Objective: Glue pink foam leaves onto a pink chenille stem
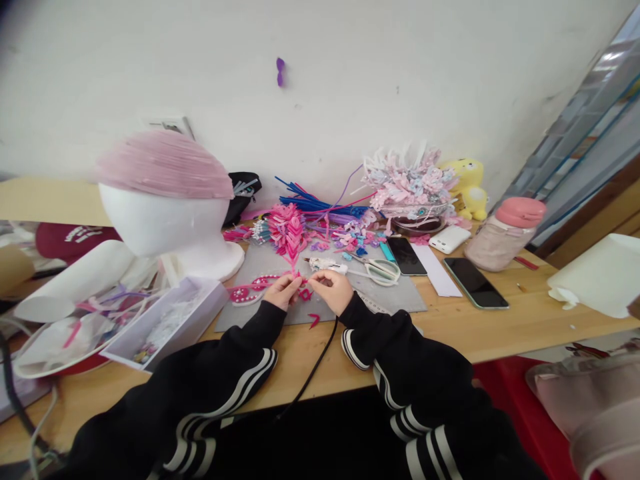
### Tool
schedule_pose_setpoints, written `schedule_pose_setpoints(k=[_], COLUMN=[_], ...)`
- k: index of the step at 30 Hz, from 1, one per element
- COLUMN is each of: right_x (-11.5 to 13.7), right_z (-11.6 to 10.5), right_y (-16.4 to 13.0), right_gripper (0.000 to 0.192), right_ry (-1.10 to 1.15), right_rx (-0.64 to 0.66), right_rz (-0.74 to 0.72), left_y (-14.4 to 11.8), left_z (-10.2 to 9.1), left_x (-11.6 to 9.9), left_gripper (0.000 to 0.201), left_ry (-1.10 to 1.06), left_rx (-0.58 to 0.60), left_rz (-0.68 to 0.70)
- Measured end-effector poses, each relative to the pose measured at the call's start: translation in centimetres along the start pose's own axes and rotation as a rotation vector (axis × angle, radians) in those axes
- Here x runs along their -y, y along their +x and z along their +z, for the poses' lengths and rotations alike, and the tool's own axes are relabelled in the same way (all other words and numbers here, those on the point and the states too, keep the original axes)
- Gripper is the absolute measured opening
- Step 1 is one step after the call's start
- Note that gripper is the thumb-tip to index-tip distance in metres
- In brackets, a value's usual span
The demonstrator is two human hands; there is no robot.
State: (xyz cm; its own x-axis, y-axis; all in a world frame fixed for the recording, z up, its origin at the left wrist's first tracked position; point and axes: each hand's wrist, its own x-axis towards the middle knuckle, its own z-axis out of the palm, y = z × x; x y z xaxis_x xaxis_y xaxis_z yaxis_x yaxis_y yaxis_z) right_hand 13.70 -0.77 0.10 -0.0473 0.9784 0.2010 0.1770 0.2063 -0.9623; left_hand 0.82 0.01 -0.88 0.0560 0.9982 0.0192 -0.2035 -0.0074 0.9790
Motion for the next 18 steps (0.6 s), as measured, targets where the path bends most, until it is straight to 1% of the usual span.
schedule_pose_setpoints(k=[4,7,13,18], right_x=[0.16,0.2,-0.07,-0.09], right_z=[-0.07,-0.14,-0.45,-0.87], right_y=[-0.07,-0.13,-0.03,0.19], right_gripper=[0.017,0.018,0.021,0.018], right_ry=[0.01,0.009,0.018,0.025], right_rx=[-0.044,-0.069,-0.065,-0.097], right_rz=[0.01,-0.004,-0.061,-0.084], left_y=[0.26,0.35,0.14,-0.18], left_z=[-0.11,-0.13,-0.08,-0.08], left_x=[0.43,0.56,0.22,-0.01], left_gripper=[0.039,0.039,0.039,0.039], left_ry=[-0.075,-0.126,-0.077,-0.021], left_rx=[0.042,0.051,0.021,0.075], left_rz=[-0.023,-0.035,-0.018,-0.051])
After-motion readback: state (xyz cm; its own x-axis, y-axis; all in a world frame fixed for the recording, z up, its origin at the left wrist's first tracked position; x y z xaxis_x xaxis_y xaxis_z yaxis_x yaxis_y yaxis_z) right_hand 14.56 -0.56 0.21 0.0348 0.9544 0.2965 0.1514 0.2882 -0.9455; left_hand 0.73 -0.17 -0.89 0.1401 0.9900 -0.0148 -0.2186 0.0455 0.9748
